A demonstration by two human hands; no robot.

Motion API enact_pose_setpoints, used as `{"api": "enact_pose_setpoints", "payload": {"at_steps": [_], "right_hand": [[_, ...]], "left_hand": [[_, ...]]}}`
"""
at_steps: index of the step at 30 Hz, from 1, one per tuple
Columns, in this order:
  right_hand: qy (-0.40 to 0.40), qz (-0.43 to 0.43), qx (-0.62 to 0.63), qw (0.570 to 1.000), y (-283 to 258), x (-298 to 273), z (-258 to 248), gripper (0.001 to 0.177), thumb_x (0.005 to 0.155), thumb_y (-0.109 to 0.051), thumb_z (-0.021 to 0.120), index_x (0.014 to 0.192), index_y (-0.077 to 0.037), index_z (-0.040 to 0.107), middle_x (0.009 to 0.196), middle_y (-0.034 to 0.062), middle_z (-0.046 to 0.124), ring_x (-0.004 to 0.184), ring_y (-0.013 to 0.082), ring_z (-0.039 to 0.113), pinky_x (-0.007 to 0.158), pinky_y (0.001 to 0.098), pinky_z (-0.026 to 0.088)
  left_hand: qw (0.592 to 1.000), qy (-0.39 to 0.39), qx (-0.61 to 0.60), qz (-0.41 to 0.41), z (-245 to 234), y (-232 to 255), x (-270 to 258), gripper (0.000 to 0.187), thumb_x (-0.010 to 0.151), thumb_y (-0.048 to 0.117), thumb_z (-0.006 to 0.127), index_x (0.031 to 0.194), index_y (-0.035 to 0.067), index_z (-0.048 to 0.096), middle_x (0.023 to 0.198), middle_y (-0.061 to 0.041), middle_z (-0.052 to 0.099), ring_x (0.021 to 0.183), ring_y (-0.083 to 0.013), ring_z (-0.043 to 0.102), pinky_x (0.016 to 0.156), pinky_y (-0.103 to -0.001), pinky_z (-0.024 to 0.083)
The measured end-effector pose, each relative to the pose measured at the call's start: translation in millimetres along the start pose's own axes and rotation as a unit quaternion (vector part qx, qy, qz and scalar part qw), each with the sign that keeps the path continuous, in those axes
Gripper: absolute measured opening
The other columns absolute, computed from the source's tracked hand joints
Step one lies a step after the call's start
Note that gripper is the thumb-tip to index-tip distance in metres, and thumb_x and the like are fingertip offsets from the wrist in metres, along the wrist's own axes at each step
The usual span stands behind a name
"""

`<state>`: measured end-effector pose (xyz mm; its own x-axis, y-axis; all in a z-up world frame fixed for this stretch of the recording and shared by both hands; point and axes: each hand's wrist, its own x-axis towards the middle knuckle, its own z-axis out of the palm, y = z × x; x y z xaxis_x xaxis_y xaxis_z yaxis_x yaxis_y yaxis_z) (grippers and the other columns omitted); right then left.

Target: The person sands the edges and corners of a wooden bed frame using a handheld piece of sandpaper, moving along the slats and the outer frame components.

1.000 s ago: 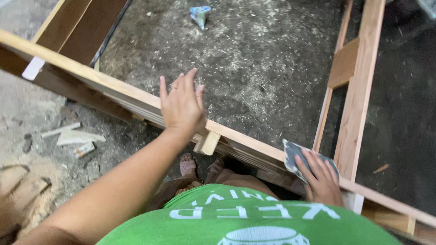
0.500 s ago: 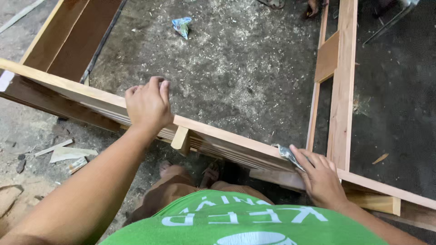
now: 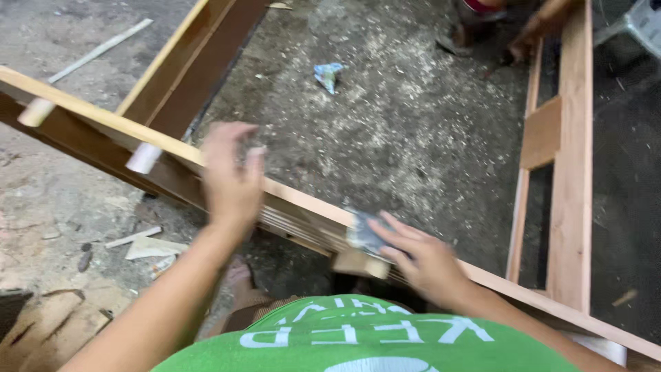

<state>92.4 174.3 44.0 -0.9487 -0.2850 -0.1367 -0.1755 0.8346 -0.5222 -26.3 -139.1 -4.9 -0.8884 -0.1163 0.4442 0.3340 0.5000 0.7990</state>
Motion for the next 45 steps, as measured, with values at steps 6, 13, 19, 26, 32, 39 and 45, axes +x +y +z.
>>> {"api": "enact_pose_setpoints", "payload": {"at_steps": [6,13,19,26,32,39,45], "right_hand": [[0.042,0.001,-0.129,0.991,-93,109,76,0.061,0.094,-0.026,0.062,0.153,-0.026,0.046,0.144,0.0031,0.060,0.122,0.0300,0.061,0.101,0.0461,0.048],[0.115,-0.059,-0.176,0.976,-193,232,164,0.059,0.098,-0.019,0.059,0.155,-0.022,0.043,0.148,0.0083,0.056,0.128,0.0334,0.058,0.105,0.0483,0.045],[0.071,0.048,-0.213,0.973,-145,119,80,0.057,0.094,-0.016,0.053,0.151,-0.017,0.048,0.138,0.0153,0.061,0.123,0.0390,0.057,0.103,0.0566,0.037],[0.042,0.015,-0.111,0.993,-190,211,132,0.058,0.095,-0.039,0.059,0.149,-0.018,0.048,0.134,0.0150,0.065,0.119,0.0364,0.062,0.100,0.0471,0.047],[-0.105,0.095,-0.081,0.987,-177,214,106,0.070,0.093,-0.019,0.050,0.157,-0.040,0.035,0.151,0.0011,0.057,0.111,0.0356,0.067,0.097,0.0436,0.054],[-0.090,-0.010,-0.026,0.996,-164,192,87,0.061,0.099,-0.021,0.050,0.157,-0.031,0.033,0.159,0.0047,0.045,0.139,0.0292,0.050,0.109,0.0405,0.045],[-0.127,-0.185,-0.007,0.974,-242,337,174,0.059,0.107,-0.024,0.049,0.162,-0.021,0.027,0.168,0.0146,0.022,0.154,0.0378,0.023,0.123,0.0447,0.022]], "left_hand": [[0.978,0.083,0.146,-0.126,-109,-155,28,0.061,0.105,0.020,0.070,0.151,-0.004,0.038,0.157,-0.027,0.032,0.149,-0.0449,0.027,0.122,-0.059,0.019],[0.955,0.006,0.257,-0.146,-144,-217,75,0.086,0.102,0.035,0.069,0.163,-0.005,0.022,0.171,-0.026,0.004,0.159,-0.0484,-0.004,0.124,-0.068,-0.005],[0.949,-0.022,0.235,-0.207,-158,-250,98,0.092,0.106,0.038,0.067,0.161,-0.012,0.013,0.167,-0.033,0.009,0.154,-0.0536,0.011,0.126,-0.061,0.012],[0.922,-0.057,0.281,-0.260,-160,-235,107,0.092,0.103,0.043,0.061,0.162,-0.006,0.009,0.157,-0.031,0.028,0.133,-0.0545,0.043,0.113,-0.055,0.036],[0.905,-0.117,0.295,-0.284,-170,-216,113,0.090,0.105,0.047,0.053,0.164,0.001,0.005,0.142,-0.029,0.041,0.118,-0.0501,0.055,0.102,-0.055,0.045],[0.938,-0.070,0.220,-0.259,-167,-239,107,0.086,0.109,0.046,0.047,0.161,-0.007,0.004,0.143,-0.032,0.043,0.116,-0.0522,0.056,0.101,-0.055,0.045],[0.960,0.055,0.133,-0.242,-170,-281,85,0.053,0.115,0.034,0.044,0.153,-0.003,0.041,0.136,-0.030,0.061,0.124,-0.0461,0.061,0.106,-0.050,0.047]]}}
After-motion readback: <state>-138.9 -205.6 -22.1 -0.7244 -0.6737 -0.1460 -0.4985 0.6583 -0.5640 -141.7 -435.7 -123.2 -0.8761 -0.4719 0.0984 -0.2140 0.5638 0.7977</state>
